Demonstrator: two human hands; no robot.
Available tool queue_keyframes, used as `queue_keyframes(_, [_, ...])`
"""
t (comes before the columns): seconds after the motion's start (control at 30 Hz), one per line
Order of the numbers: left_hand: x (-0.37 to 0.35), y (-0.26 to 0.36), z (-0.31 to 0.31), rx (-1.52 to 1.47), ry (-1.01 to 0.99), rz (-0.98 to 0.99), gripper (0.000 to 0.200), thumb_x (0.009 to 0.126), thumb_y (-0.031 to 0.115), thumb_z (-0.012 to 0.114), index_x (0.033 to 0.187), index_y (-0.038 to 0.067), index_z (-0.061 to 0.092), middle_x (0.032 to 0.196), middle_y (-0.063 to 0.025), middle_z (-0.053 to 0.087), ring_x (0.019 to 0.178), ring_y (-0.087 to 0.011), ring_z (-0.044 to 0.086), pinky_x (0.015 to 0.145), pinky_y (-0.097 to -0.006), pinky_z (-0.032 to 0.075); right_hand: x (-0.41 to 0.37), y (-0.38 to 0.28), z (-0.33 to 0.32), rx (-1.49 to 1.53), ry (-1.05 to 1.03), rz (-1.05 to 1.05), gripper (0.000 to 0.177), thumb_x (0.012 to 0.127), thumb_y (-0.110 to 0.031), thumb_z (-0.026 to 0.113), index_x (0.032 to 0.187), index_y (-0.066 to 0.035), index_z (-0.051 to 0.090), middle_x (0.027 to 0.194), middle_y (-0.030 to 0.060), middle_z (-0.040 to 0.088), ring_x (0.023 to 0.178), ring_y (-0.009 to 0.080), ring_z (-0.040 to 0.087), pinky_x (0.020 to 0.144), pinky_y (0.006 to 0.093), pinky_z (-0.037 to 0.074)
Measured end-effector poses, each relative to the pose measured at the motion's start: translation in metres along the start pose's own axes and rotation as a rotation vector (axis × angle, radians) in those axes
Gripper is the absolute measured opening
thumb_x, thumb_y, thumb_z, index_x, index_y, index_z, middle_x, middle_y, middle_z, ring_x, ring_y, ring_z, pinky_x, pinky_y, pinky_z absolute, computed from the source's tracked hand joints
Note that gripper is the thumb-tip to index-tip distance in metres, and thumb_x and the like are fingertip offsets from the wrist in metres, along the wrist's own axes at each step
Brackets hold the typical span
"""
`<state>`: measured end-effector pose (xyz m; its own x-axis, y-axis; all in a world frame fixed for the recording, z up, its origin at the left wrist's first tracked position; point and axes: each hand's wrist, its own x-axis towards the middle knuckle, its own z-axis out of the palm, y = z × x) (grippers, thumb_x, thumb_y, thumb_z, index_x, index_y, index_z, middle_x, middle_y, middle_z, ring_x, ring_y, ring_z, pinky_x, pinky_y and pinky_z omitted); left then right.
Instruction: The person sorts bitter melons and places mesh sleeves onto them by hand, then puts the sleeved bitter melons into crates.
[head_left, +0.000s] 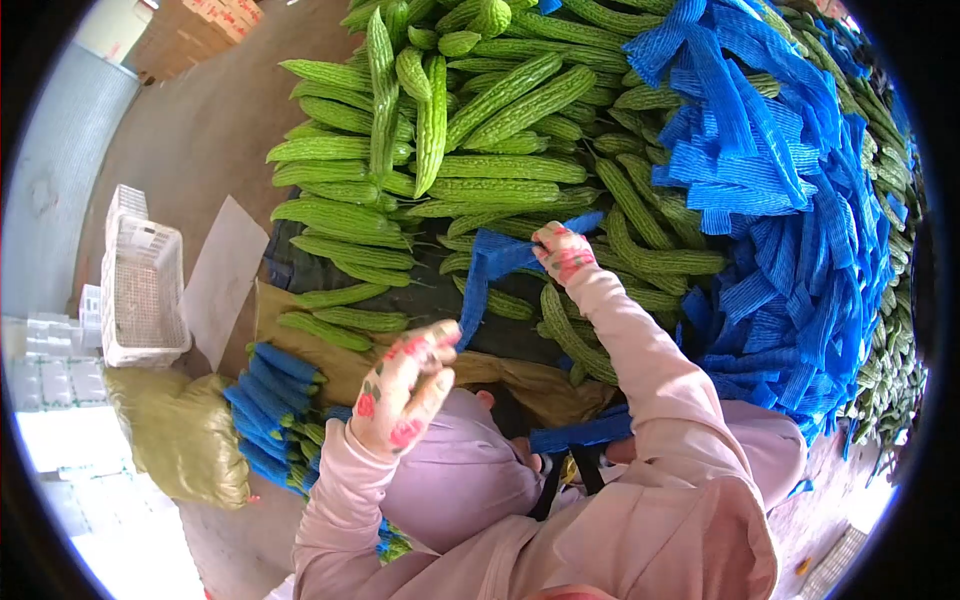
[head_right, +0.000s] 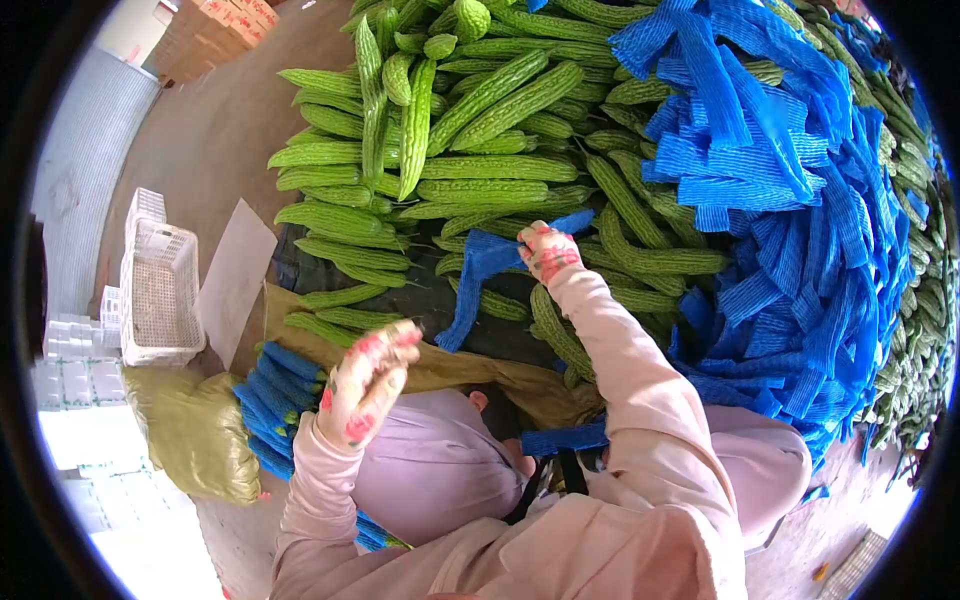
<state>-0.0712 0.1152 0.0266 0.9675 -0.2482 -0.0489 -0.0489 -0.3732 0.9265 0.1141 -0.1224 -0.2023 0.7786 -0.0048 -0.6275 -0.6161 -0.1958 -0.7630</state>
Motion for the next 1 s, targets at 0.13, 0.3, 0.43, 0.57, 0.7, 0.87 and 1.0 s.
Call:
queue_keyframes(0.13, [0.013,-0.008,0.005,0.074,0.136,0.043,0.046,0.090,0.006,0.053,0.133,0.000,0.040,0.130,-0.0138,0.048,0.106,-0.0191,0.055,0.085,-0.0261,0.044,-0.119,-0.042,-0.019,-0.269,-0.123,-0.990,0.014,0.077,-0.006,0.067,0.091,-0.004,0.065,0.086,0.0107,0.063,0.083,0.0245,0.061,0.073,0.0325,0.049])
queue_keyframes(0.3, [0.014,0.022,0.026,-0.056,0.084,-0.093,0.038,0.091,0.016,0.058,0.123,-0.002,0.050,0.106,-0.0076,0.060,0.088,-0.0106,0.056,0.074,-0.0241,0.047,-0.192,-0.049,-0.039,-0.178,-0.199,-0.993,0.013,0.078,-0.005,0.066,0.090,-0.004,0.066,0.085,0.0099,0.062,0.079,0.0236,0.060,0.070,0.0317,0.048])
queue_keyframes(0.43, [0.009,0.039,0.046,0.077,0.093,0.024,0.017,0.087,0.008,0.060,0.100,-0.001,0.060,0.084,-0.0077,0.065,0.074,-0.0113,0.059,0.068,-0.0251,0.048,-0.224,-0.041,-0.053,-0.202,-0.131,-1.078,0.013,0.079,-0.005,0.065,0.092,-0.003,0.066,0.085,0.0099,0.061,0.079,0.0247,0.060,0.071,0.0327,0.048])
queue_keyframes(0.57, [0.003,0.059,0.084,-0.135,0.084,-0.077,0.012,0.087,0.009,0.062,0.093,0.000,0.059,0.077,-0.0016,0.059,0.067,-0.0083,0.054,0.062,-0.0237,0.046,-0.254,-0.024,-0.060,0.255,-0.461,-1.001,0.044,0.085,-0.013,0.065,0.125,-0.002,0.049,0.106,0.0094,0.059,0.095,0.0210,0.058,0.086,0.0326,0.044])
queue_keyframes(0.7, [0.003,0.058,0.117,-0.608,-0.138,-0.136,0.013,0.088,0.012,0.063,0.099,0.008,0.059,0.078,0.0040,0.057,0.062,-0.0037,0.049,0.054,-0.0178,0.039,-0.296,-0.010,-0.054,0.718,-0.826,-0.644,0.064,0.087,-0.016,0.064,0.140,-0.002,0.030,0.119,0.0048,0.054,0.102,0.0126,0.054,0.092,0.0272,0.042])
queue_keyframes(0.87, [-0.006,0.074,0.108,-0.576,-0.029,-0.193,0.006,0.090,0.012,0.059,0.093,0.007,0.058,0.070,0.0042,0.054,0.056,-0.0029,0.049,0.049,-0.0161,0.038,-0.285,0.003,-0.084,0.477,-0.413,-0.661,0.028,0.090,-0.012,0.057,0.114,0.003,0.059,0.100,0.0043,0.064,0.088,0.0108,0.059,0.082,0.0249,0.046])
queue_keyframes(1.0, [0.004,0.058,0.141,0.711,0.346,0.596,0.010,0.080,0.005,0.062,0.090,0.006,0.059,0.083,-0.0061,0.059,0.075,-0.0230,0.059,0.065,-0.0340,0.049,-0.282,0.005,-0.074,-0.401,0.449,-1.032,0.016,0.077,-0.009,0.063,0.093,-0.007,0.060,0.081,0.0110,0.063,0.074,0.0300,0.061,0.064,0.0359,0.049])
